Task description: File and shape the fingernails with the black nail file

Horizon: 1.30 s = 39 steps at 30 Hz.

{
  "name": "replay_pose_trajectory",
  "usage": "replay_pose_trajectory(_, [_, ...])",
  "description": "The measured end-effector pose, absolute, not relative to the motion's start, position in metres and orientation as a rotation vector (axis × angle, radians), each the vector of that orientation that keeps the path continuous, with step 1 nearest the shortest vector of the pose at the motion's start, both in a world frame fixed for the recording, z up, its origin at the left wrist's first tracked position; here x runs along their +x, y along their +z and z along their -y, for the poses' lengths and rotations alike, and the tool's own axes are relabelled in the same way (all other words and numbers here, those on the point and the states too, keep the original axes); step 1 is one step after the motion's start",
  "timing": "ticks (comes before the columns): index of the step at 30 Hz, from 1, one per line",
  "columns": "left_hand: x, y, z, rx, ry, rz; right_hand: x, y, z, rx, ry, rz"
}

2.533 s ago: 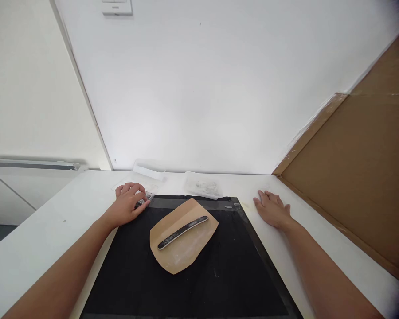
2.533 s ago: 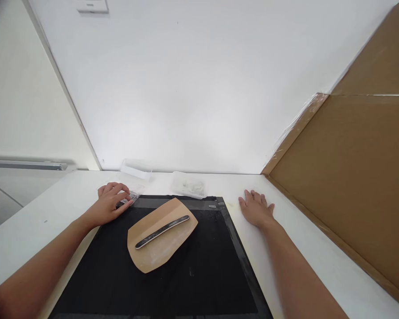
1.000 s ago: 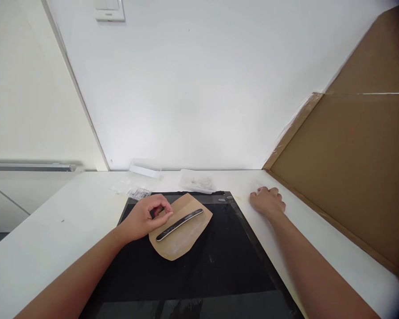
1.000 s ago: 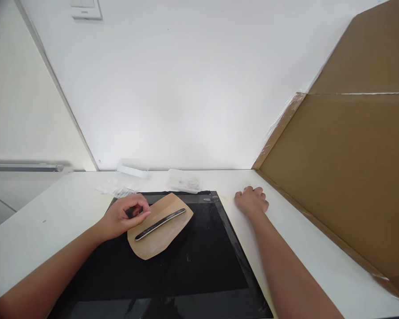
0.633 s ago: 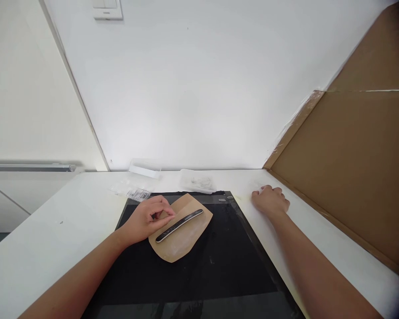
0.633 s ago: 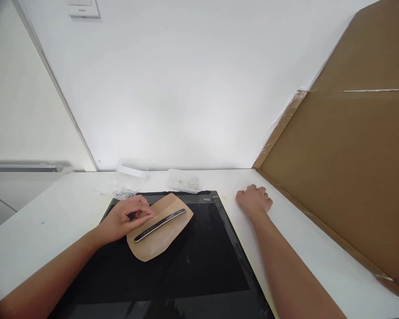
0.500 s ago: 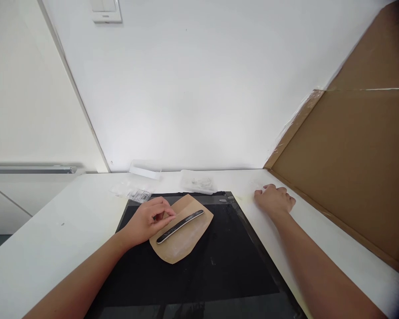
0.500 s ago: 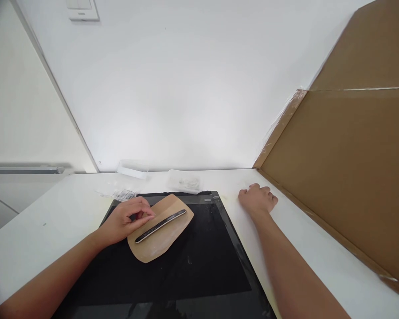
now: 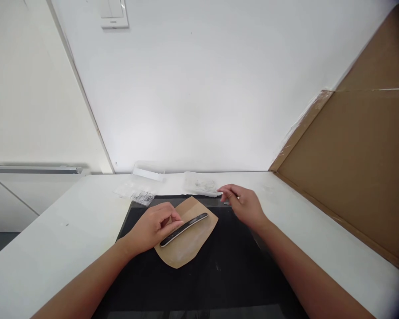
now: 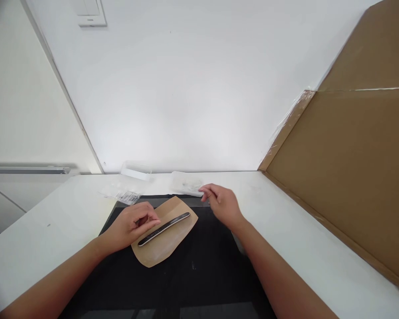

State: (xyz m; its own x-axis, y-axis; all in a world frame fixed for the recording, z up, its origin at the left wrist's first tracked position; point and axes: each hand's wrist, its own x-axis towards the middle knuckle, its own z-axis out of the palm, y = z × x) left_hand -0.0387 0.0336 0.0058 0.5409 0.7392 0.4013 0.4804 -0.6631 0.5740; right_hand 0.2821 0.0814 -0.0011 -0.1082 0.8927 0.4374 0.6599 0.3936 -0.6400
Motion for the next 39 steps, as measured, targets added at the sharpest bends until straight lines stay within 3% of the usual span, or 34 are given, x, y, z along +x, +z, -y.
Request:
replay_pose_trajectory(7, [-0.035, 0.002, -0.028, 2.343, 0.934, -0.927, 0.225, 0.003, -0.042, -0.876, 0.609, 2.158])
replay_pose_trajectory(25, [-0.025, -0.003, -0.02, 2.423, 1.042, -0.823, 0.211, 0.002, -0.024, -0.791, 0.78, 2.143])
replay_pose_trajectory(32, [-0.026, 0.004, -0.015, 2.267, 0.846, -1.135, 0.21, -0.002, -0.026, -0.771, 0.771, 2.123])
replay_pose_trajectory(39, [-0.026, 0.01, -0.013, 2.293, 0.774, -1.146, 0.21, 0.002, -0.026, -0.751, 0.735, 2.166])
